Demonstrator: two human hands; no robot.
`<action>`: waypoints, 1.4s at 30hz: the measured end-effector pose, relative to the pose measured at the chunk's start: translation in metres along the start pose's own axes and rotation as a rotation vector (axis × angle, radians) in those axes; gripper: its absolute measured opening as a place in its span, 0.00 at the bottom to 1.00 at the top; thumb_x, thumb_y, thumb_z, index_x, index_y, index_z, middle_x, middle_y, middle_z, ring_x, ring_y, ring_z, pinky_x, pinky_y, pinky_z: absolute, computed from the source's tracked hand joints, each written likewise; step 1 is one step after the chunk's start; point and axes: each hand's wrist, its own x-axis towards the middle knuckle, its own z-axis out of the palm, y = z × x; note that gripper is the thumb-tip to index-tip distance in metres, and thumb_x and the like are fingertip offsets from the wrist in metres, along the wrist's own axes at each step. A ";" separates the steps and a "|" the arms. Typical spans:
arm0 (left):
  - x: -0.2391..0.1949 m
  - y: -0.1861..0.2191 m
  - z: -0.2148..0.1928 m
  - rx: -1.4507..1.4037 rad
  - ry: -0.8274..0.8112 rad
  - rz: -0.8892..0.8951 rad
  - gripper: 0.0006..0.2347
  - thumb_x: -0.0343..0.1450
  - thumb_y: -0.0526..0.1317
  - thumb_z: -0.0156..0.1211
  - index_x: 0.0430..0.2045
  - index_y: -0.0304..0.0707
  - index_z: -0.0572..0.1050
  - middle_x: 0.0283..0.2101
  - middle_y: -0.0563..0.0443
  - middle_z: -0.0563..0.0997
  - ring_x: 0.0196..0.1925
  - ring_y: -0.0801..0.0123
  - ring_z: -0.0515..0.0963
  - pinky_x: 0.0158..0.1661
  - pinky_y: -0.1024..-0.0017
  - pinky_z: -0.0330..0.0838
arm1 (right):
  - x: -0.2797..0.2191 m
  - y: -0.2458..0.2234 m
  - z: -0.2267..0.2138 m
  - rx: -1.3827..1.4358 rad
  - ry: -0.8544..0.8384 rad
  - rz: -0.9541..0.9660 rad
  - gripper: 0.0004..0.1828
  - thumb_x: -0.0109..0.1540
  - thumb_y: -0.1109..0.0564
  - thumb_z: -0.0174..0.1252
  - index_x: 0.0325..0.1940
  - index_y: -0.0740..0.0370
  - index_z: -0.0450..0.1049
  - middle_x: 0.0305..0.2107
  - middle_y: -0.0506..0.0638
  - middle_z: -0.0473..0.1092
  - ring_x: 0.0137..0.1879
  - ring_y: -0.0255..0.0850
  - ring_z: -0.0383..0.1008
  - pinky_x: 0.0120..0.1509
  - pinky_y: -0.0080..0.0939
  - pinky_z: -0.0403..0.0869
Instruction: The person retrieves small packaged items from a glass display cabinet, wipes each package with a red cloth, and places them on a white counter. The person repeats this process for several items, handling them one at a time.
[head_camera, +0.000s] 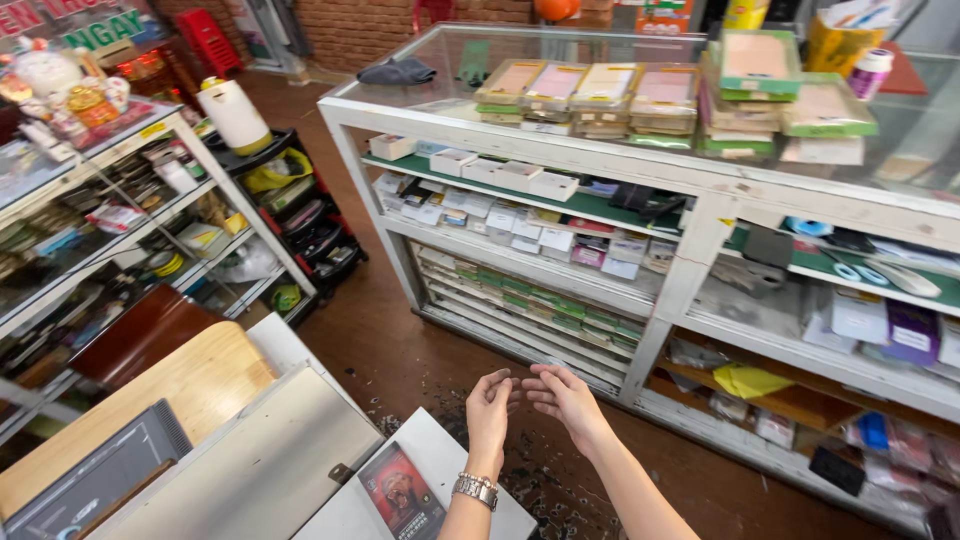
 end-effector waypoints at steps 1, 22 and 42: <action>0.009 0.002 -0.002 -0.014 0.034 -0.004 0.12 0.74 0.37 0.55 0.49 0.31 0.76 0.42 0.46 0.85 0.40 0.70 0.84 0.40 0.73 0.77 | 0.014 -0.003 0.003 -0.003 -0.026 0.011 0.19 0.70 0.51 0.45 0.61 0.59 0.71 0.48 0.52 0.77 0.51 0.38 0.77 0.58 0.41 0.75; 0.158 -0.017 0.074 -0.128 0.551 0.024 0.12 0.76 0.38 0.51 0.49 0.32 0.76 0.43 0.46 0.86 0.42 0.70 0.85 0.43 0.72 0.77 | 0.240 -0.070 -0.034 -0.223 -0.434 0.222 0.20 0.70 0.52 0.45 0.63 0.61 0.70 0.50 0.54 0.76 0.53 0.41 0.76 0.60 0.45 0.75; 0.410 -0.039 -0.043 -0.209 0.562 -0.049 0.12 0.74 0.38 0.54 0.49 0.34 0.77 0.42 0.49 0.85 0.38 0.72 0.83 0.39 0.74 0.76 | 0.523 0.058 0.052 -0.224 -0.137 0.172 0.32 0.65 0.50 0.55 0.72 0.64 0.63 0.63 0.58 0.67 0.69 0.49 0.68 0.63 0.48 0.74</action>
